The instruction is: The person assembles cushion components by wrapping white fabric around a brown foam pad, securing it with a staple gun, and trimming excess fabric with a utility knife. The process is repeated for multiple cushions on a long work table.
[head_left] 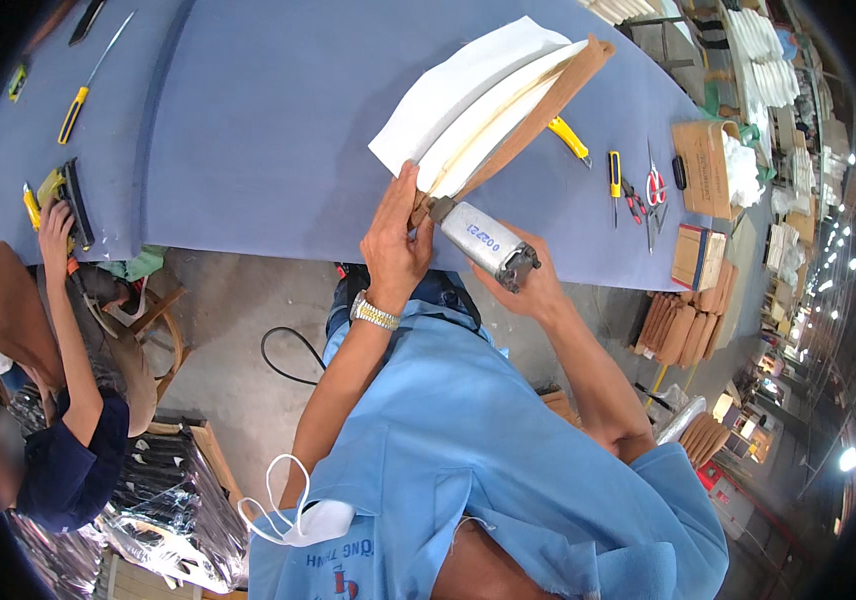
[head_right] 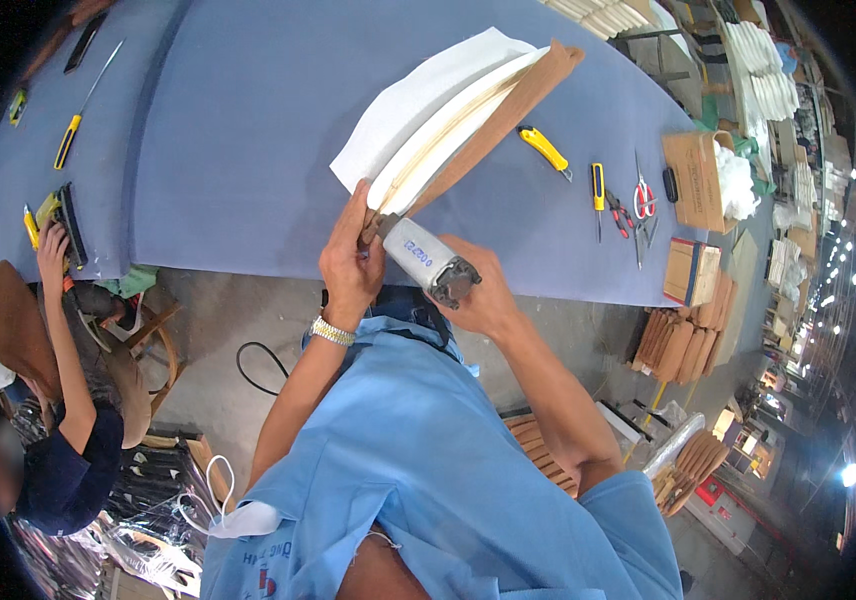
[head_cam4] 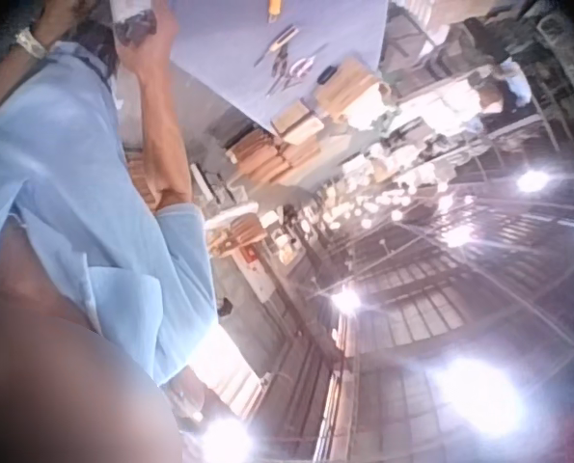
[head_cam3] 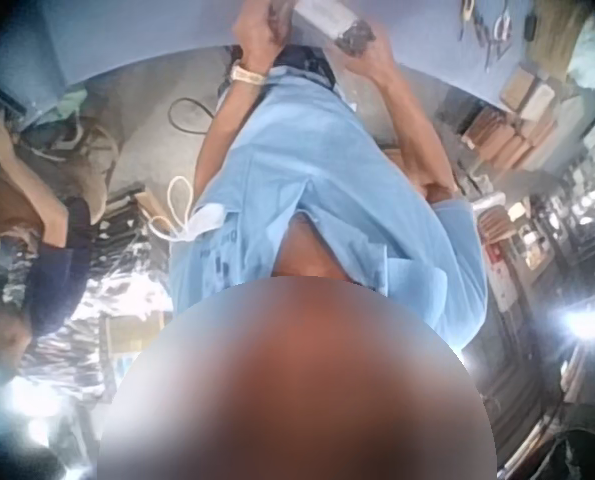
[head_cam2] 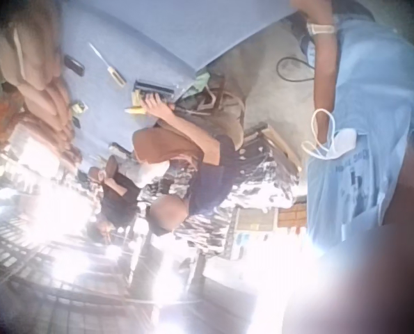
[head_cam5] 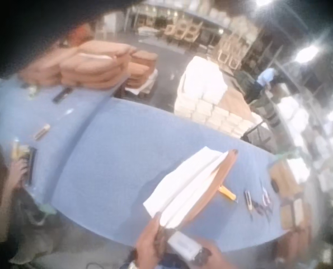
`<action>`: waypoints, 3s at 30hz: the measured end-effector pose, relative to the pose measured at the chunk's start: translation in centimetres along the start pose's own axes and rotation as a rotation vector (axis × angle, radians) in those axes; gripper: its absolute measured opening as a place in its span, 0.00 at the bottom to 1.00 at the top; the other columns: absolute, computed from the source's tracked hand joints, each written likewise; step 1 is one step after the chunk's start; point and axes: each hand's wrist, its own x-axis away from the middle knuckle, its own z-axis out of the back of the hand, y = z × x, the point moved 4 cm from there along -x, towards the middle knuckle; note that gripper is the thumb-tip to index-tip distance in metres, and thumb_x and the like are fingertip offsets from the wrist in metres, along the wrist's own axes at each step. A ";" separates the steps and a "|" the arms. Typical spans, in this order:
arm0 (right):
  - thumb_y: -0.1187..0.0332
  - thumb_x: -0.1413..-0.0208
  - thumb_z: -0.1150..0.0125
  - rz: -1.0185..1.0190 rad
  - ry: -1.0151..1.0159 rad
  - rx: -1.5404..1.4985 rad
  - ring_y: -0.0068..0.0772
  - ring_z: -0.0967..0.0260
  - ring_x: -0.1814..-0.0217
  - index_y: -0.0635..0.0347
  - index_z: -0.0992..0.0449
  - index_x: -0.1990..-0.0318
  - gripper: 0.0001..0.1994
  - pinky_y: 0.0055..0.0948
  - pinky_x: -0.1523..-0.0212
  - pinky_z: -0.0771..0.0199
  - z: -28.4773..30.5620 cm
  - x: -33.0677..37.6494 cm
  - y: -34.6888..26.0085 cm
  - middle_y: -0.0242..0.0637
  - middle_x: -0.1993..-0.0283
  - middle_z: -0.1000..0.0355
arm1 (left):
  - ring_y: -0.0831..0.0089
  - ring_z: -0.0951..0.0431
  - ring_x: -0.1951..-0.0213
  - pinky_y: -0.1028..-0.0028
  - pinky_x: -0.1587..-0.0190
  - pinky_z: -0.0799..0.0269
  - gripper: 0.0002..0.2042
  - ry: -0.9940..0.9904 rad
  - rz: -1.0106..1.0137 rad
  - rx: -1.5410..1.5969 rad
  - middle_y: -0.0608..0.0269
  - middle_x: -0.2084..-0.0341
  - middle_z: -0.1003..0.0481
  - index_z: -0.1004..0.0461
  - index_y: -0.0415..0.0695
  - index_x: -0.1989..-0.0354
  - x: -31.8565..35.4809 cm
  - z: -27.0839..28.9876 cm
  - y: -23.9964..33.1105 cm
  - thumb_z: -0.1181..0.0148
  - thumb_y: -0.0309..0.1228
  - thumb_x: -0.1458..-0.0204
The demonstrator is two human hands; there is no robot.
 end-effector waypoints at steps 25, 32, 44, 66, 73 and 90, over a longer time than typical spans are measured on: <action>0.72 0.57 0.28 -0.043 -0.115 -0.097 0.56 0.23 0.55 0.64 0.23 0.50 0.23 0.38 0.54 0.22 0.7 0.3 -0.3 0.47 0.55 0.22 | 0.50 0.29 0.33 0.62 0.40 0.21 0.43 -0.017 -0.030 -0.065 0.53 0.32 0.30 0.33 0.46 0.29 0.8 -0.6 0.8 0.38 0.12 0.62; 0.75 0.62 0.26 -0.184 -0.177 -0.092 0.61 0.24 0.54 0.62 0.23 0.47 0.28 0.39 0.52 0.21 0.9 2.1 0.4 0.49 0.54 0.22 | 0.47 0.30 0.32 0.60 0.37 0.24 0.44 -0.038 -0.002 -0.015 0.53 0.31 0.31 0.33 0.46 0.28 2.9 -2.3 1.2 0.42 0.10 0.63; 0.75 0.58 0.30 0.089 0.088 -0.094 0.58 0.25 0.55 0.66 0.23 0.51 0.22 0.40 0.52 0.24 2.7 10.5 6.5 0.51 0.57 0.24 | 0.40 0.42 0.27 0.59 0.36 0.26 0.54 0.063 0.027 -0.130 0.37 0.25 0.48 0.57 0.40 0.21 5.7 -4.7 1.5 0.23 0.30 0.53; 0.35 0.33 0.49 -0.388 0.473 -0.833 0.42 0.40 0.27 0.50 0.33 0.29 0.35 0.51 0.30 0.41 18.6 -11.3 29.2 0.35 0.27 0.36 | 0.53 0.36 0.27 0.58 0.29 0.36 0.40 0.071 0.185 -0.064 0.46 0.29 0.35 0.36 0.36 0.29 6.6 -5.6 0.1 0.23 0.27 0.52; 0.35 0.34 0.48 -0.275 0.456 -1.146 0.32 0.45 0.25 0.45 0.30 0.32 0.32 0.45 0.27 0.48 16.8 -16.6 25.1 0.29 0.33 0.32 | 0.61 0.35 0.29 0.62 0.32 0.32 0.31 0.141 0.422 0.235 0.51 0.28 0.37 0.37 0.38 0.27 7.0 -3.0 -3.0 0.38 0.38 0.36; 0.52 0.37 0.34 0.023 -0.527 -0.495 0.50 0.33 0.31 0.56 0.35 0.28 0.34 0.44 0.33 0.29 5.5 7.6 10.8 0.49 0.30 0.36 | 0.61 0.34 0.33 0.60 0.29 0.37 0.34 0.435 0.284 0.543 0.51 0.30 0.37 0.43 0.40 0.25 -2.5 1.5 -4.4 0.59 0.55 0.28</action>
